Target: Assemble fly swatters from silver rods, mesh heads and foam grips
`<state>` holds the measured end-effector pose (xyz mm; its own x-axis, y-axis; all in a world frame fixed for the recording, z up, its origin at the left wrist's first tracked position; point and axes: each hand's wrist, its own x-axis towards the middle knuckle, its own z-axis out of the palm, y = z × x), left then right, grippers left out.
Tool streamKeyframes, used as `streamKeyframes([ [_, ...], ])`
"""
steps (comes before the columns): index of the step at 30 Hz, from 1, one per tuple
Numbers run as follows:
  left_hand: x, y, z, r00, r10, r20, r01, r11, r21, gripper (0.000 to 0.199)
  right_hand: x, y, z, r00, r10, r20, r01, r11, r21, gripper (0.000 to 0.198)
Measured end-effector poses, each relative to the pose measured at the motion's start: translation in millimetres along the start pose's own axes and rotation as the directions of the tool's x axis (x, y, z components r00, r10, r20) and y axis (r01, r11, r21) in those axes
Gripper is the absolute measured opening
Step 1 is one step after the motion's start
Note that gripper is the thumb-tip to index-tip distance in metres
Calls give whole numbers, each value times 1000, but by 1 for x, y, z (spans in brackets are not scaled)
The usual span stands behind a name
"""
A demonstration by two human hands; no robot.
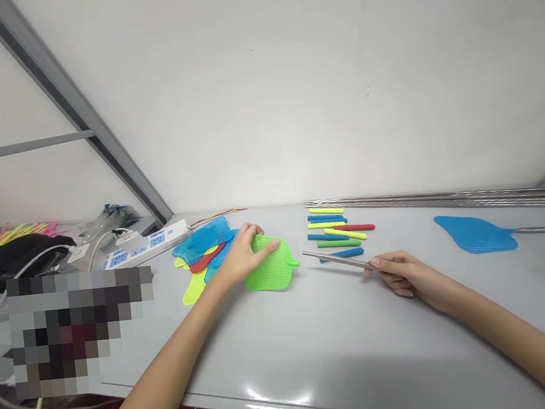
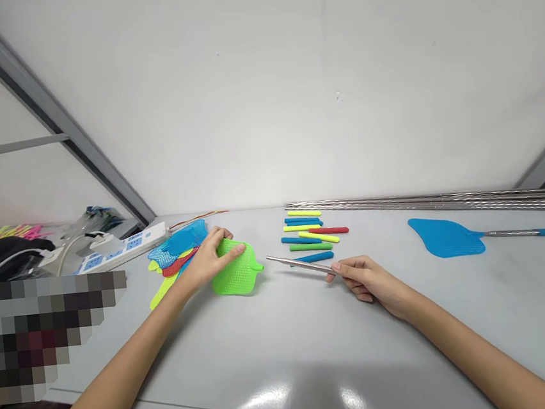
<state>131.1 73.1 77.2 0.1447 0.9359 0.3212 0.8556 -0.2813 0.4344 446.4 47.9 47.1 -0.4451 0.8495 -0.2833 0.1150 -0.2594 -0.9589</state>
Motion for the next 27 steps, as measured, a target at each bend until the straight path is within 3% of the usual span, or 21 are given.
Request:
streamKeyframes([
  [27,-2,2,6,1000,-1,-6,0,998,-67,32,-2,-1,0,1000,-14,2,15,995,-96,37],
])
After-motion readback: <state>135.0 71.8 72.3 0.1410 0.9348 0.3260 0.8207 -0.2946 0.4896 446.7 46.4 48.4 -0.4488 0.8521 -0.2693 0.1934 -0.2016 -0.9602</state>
